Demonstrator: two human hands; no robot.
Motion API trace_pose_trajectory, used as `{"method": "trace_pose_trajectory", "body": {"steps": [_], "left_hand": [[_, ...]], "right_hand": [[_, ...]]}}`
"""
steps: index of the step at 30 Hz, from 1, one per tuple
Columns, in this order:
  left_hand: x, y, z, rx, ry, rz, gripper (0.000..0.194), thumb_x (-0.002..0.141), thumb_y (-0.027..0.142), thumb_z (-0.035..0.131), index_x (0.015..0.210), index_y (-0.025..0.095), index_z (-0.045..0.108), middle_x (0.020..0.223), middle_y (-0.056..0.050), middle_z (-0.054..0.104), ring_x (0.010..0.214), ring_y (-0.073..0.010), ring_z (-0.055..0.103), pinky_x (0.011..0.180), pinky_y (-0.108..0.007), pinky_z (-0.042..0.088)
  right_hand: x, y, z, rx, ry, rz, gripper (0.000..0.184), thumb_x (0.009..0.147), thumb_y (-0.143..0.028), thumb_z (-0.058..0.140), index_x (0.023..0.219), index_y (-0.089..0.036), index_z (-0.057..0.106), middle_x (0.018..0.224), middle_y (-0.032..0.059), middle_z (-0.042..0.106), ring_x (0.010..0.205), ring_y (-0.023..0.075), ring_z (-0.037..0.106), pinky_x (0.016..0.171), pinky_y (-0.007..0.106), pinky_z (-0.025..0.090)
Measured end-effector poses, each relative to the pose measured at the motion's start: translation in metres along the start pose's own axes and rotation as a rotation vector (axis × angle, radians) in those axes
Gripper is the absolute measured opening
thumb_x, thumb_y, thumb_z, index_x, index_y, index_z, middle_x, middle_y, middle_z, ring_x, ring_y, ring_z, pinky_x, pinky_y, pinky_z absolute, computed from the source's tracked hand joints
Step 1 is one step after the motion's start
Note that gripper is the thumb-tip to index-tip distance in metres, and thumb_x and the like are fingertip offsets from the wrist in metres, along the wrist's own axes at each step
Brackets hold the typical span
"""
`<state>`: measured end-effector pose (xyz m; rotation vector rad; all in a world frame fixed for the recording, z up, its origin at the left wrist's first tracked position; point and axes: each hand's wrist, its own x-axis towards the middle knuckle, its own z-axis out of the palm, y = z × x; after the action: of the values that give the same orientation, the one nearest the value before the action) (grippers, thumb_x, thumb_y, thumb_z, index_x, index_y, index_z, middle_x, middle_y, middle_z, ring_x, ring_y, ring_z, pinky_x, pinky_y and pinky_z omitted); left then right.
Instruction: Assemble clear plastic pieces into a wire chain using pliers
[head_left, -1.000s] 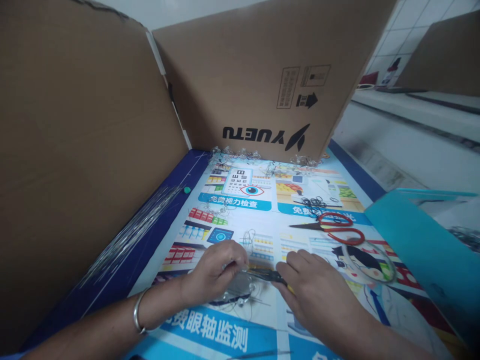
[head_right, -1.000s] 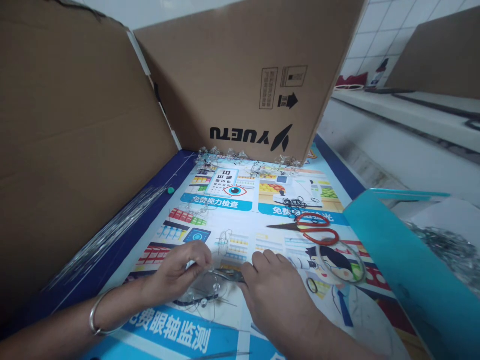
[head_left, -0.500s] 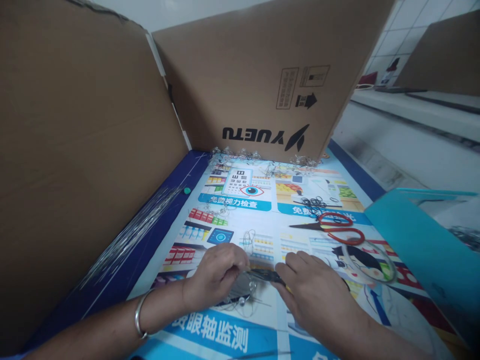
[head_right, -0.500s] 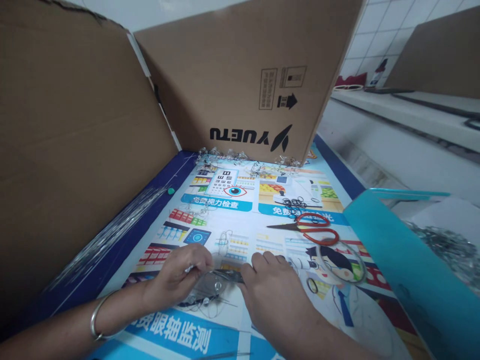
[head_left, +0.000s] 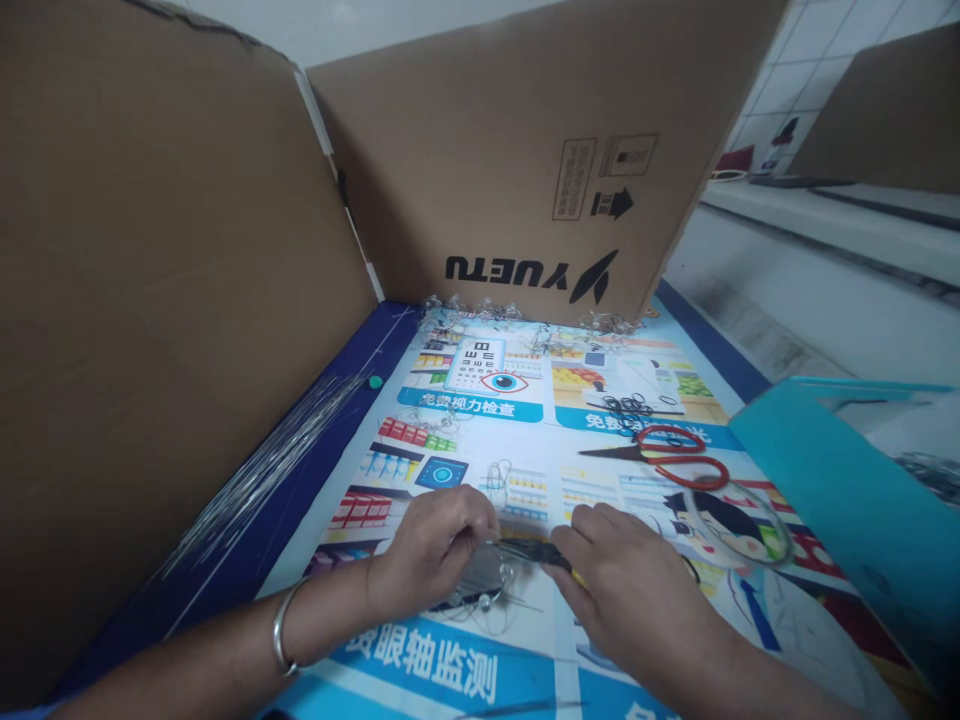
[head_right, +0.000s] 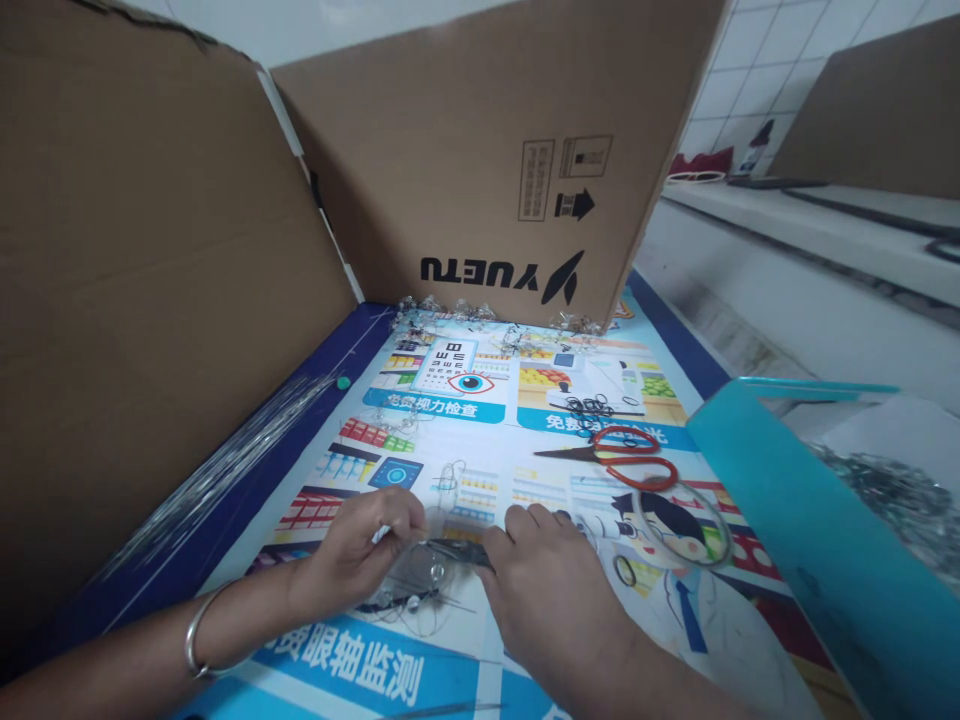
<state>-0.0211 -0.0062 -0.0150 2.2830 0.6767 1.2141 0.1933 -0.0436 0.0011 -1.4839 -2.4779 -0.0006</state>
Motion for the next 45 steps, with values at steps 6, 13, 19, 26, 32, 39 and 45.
{"method": "trace_pose_trajectory", "body": {"steps": [6, 13, 19, 26, 32, 39, 45], "left_hand": [[0.0025, 0.0036, -0.0006, 0.022, -0.017, 0.042, 0.015, 0.082, 0.005, 0.041, 0.078, 0.019, 0.044, 0.071, -0.004, 0.060, 0.066, -0.0128, 0.057, 0.061, -0.022, 0.044], [0.0031, 0.0046, -0.0014, 0.015, -0.026, 0.048, 0.016, 0.082, 0.004, 0.040, 0.077, 0.019, 0.043, 0.070, -0.004, 0.061, 0.066, -0.0127, 0.058, 0.060, -0.021, 0.044], [0.0053, 0.0046, -0.0017, 0.012, -0.041, 0.071, 0.017, 0.080, 0.003, 0.040, 0.075, 0.019, 0.042, 0.070, -0.004, 0.061, 0.065, -0.0124, 0.058, 0.060, -0.021, 0.044], [0.0035, 0.0035, -0.0018, 0.010, -0.047, 0.064, 0.018, 0.079, 0.002, 0.041, 0.076, 0.019, 0.041, 0.071, -0.004, 0.061, 0.065, -0.0119, 0.058, 0.061, -0.020, 0.044], [0.0015, 0.0006, -0.0016, 0.002, -0.050, 0.083, 0.018, 0.077, 0.001, 0.040, 0.077, 0.019, 0.040, 0.070, -0.004, 0.061, 0.066, -0.0120, 0.057, 0.061, -0.021, 0.043], [-0.0002, -0.0007, -0.0025, 0.006, -0.064, 0.087, 0.019, 0.077, -0.001, 0.042, 0.078, 0.018, 0.041, 0.073, -0.004, 0.061, 0.069, -0.0119, 0.058, 0.064, -0.021, 0.044], [0.0011, -0.0021, -0.0042, -0.056, -0.011, -0.004, 0.018, 0.082, 0.001, 0.044, 0.077, 0.018, 0.043, 0.074, -0.003, 0.060, 0.070, -0.0113, 0.057, 0.064, -0.021, 0.045]], "right_hand": [[0.0004, -0.0002, -0.0005, 0.006, -0.003, -0.003, 0.004, 0.076, -0.024, 0.057, 0.075, -0.022, 0.061, 0.073, 0.0030, 0.058, 0.071, 0.0193, 0.050, 0.062, 0.030, 0.027], [-0.0007, 0.0008, 0.0004, 0.002, 0.006, -0.031, 0.004, 0.075, -0.024, 0.058, 0.076, -0.022, 0.061, 0.072, 0.0026, 0.059, 0.068, 0.0189, 0.050, 0.060, 0.030, 0.026], [0.0017, 0.0010, 0.0015, -0.014, 0.023, -0.054, 0.002, 0.073, -0.023, 0.060, 0.074, -0.021, 0.062, 0.070, 0.0020, 0.059, 0.066, 0.0182, 0.050, 0.058, 0.029, 0.025], [-0.0001, 0.0017, 0.0022, -0.011, 0.005, -0.057, 0.002, 0.074, -0.023, 0.061, 0.074, -0.022, 0.061, 0.070, 0.0019, 0.059, 0.064, 0.0178, 0.050, 0.057, 0.029, 0.024], [0.0004, 0.0037, 0.0023, -0.015, -0.026, -0.058, 0.002, 0.075, -0.024, 0.060, 0.075, -0.021, 0.061, 0.071, 0.0025, 0.059, 0.065, 0.0180, 0.050, 0.057, 0.029, 0.023], [0.0001, 0.0063, 0.0050, -0.006, 0.011, -0.061, 0.002, 0.075, -0.024, 0.061, 0.074, -0.022, 0.061, 0.070, 0.0017, 0.058, 0.065, 0.0181, 0.049, 0.058, 0.029, 0.024], [0.0001, 0.0091, 0.0044, -0.016, 0.042, -0.052, 0.001, 0.075, -0.023, 0.060, 0.075, -0.022, 0.060, 0.073, 0.0029, 0.058, 0.070, 0.0196, 0.048, 0.062, 0.030, 0.027]]}}
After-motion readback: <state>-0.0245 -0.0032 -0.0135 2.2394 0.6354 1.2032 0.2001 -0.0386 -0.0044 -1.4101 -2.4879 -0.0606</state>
